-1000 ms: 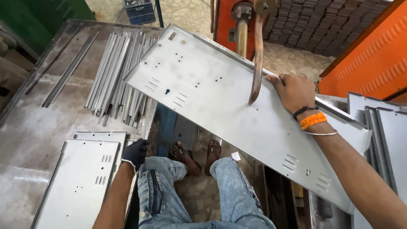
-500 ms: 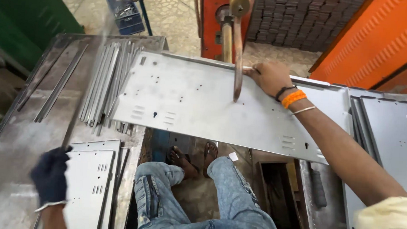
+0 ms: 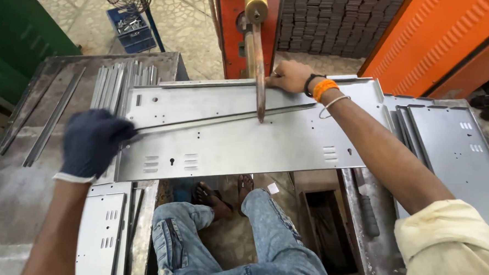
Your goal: Spot welding metal rods onto larger metal panels using a stationary welding machine.
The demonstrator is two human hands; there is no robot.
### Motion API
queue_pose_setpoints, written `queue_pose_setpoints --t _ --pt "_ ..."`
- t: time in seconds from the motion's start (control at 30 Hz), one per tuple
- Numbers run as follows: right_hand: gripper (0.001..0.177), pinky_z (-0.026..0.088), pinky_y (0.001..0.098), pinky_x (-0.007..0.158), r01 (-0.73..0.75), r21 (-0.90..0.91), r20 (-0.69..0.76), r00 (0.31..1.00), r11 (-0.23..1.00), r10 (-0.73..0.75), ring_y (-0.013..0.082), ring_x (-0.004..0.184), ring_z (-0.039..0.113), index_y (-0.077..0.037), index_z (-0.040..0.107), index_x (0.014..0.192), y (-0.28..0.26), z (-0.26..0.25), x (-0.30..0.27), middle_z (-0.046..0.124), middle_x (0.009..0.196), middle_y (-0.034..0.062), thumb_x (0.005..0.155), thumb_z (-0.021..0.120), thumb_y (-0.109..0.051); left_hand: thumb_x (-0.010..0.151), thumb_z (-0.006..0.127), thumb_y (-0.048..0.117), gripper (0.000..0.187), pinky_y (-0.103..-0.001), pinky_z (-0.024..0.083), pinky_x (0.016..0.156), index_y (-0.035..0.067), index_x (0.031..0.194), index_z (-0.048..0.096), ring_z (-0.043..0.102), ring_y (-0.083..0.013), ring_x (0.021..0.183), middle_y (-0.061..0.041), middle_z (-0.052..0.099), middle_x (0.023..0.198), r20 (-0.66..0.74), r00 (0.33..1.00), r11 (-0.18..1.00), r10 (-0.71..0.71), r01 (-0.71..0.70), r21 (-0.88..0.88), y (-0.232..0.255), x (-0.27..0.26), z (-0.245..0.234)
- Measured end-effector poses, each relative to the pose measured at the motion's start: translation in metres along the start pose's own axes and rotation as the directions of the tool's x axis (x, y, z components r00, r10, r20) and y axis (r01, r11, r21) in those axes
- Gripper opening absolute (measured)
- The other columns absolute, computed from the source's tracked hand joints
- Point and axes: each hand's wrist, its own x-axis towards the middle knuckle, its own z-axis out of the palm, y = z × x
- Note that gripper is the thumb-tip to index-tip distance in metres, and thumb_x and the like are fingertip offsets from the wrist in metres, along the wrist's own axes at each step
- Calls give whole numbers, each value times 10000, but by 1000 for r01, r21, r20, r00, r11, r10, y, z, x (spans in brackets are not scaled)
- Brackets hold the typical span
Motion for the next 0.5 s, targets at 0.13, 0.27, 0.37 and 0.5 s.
queue_pose_setpoints --t 0.13,0.27,0.37,0.5 --pt "508 542 494 792 61 13 -24 998 998 -61 366 900 702 -110 782 1012 7 7 10 753 960 167 963 576 -572 904 777 370 223 -441 485 759 153 882 732 654 -296 791 -77 683 828 -29 993 989 112 -115 -97 32 55 34" --pt "473 533 502 807 116 32 -107 988 993 -112 386 903 693 -87 771 1015 7 13 5 749 952 178 1000 592 -524 928 752 324 194 -449 494 783 152 1011 720 662 -304 821 -91 691 864 -86 972 974 216 -221 -52 53 91 60" --pt "426 536 485 782 174 123 -189 971 977 -149 364 876 701 -110 774 1036 5 14 -4 751 935 163 985 605 -498 922 718 304 214 -455 500 801 132 1048 710 672 -317 849 -116 692 896 -203 951 970 232 -242 -27 59 103 69" --pt "468 535 472 751 86 100 -201 977 991 -65 330 844 714 -82 775 982 -11 4 -24 755 904 142 991 631 -527 941 678 380 295 -495 510 764 86 971 697 683 -373 855 -170 704 921 -121 988 989 91 -104 -104 49 108 87"
